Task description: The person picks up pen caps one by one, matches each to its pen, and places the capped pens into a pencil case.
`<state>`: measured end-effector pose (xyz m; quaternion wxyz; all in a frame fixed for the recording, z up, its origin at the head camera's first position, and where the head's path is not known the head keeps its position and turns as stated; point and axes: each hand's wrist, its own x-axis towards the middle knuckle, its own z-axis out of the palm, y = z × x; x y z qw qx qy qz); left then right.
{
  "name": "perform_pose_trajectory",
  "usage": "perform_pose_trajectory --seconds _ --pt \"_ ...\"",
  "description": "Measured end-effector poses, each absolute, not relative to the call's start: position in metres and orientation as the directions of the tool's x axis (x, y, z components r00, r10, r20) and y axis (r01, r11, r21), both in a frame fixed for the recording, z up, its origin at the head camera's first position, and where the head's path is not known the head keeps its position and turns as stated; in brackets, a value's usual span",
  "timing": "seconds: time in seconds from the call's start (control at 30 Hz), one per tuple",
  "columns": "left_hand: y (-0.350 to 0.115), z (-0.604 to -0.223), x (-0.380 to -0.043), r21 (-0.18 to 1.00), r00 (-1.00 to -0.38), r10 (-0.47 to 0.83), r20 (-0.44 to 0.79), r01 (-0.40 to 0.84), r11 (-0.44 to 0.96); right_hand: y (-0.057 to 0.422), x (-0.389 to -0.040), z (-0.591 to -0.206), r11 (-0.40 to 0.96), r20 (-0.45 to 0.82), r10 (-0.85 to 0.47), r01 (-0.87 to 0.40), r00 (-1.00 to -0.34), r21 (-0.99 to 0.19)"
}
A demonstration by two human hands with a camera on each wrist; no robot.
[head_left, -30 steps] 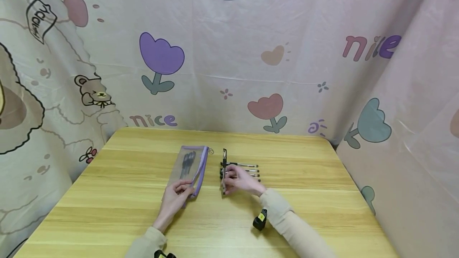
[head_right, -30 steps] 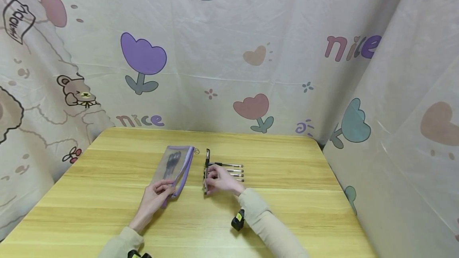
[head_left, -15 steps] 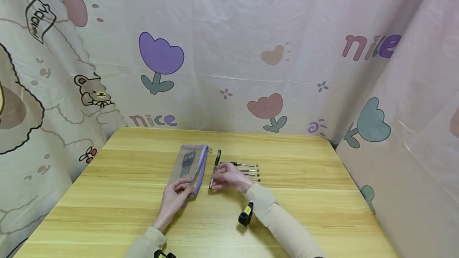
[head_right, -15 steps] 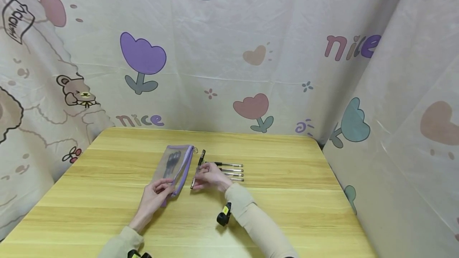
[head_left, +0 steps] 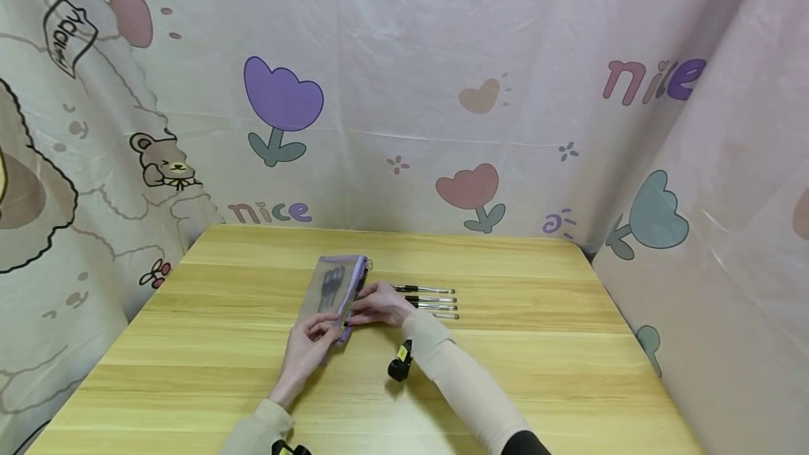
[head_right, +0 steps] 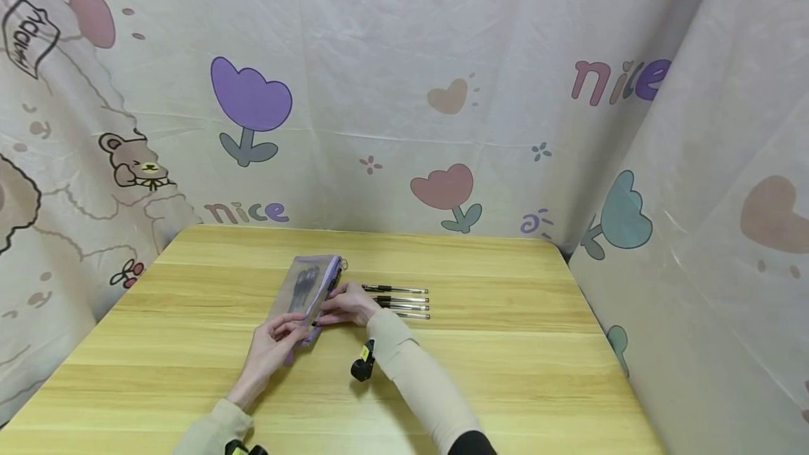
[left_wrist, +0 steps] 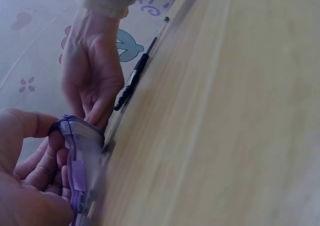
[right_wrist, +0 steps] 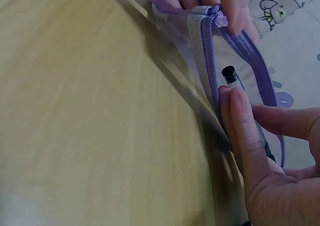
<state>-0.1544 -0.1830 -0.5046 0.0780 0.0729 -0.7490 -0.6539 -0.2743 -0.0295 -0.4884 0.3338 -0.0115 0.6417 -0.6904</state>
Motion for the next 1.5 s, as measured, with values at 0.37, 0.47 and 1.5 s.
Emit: perform_pose_trajectory --seconds 0.37,0.47,1.5 --pt "-0.185 -0.507 -0.154 0.992 -0.978 -0.205 0.049 0.024 0.123 -0.044 -0.283 -0.494 0.089 -0.396 -0.487 0.406 -0.779 -0.909" --pt "-0.185 -0.507 -0.154 0.992 -0.977 -0.208 0.053 0.028 0.120 -0.044 -0.286 -0.500 0.040 -0.390 -0.511 0.432 -0.766 -0.901" --pt "-0.183 -0.506 -0.157 0.990 -0.977 -0.212 0.000 -0.030 0.137 0.101 -0.237 -0.492 0.178 -0.046 -0.601 -0.078 -0.798 -0.981"
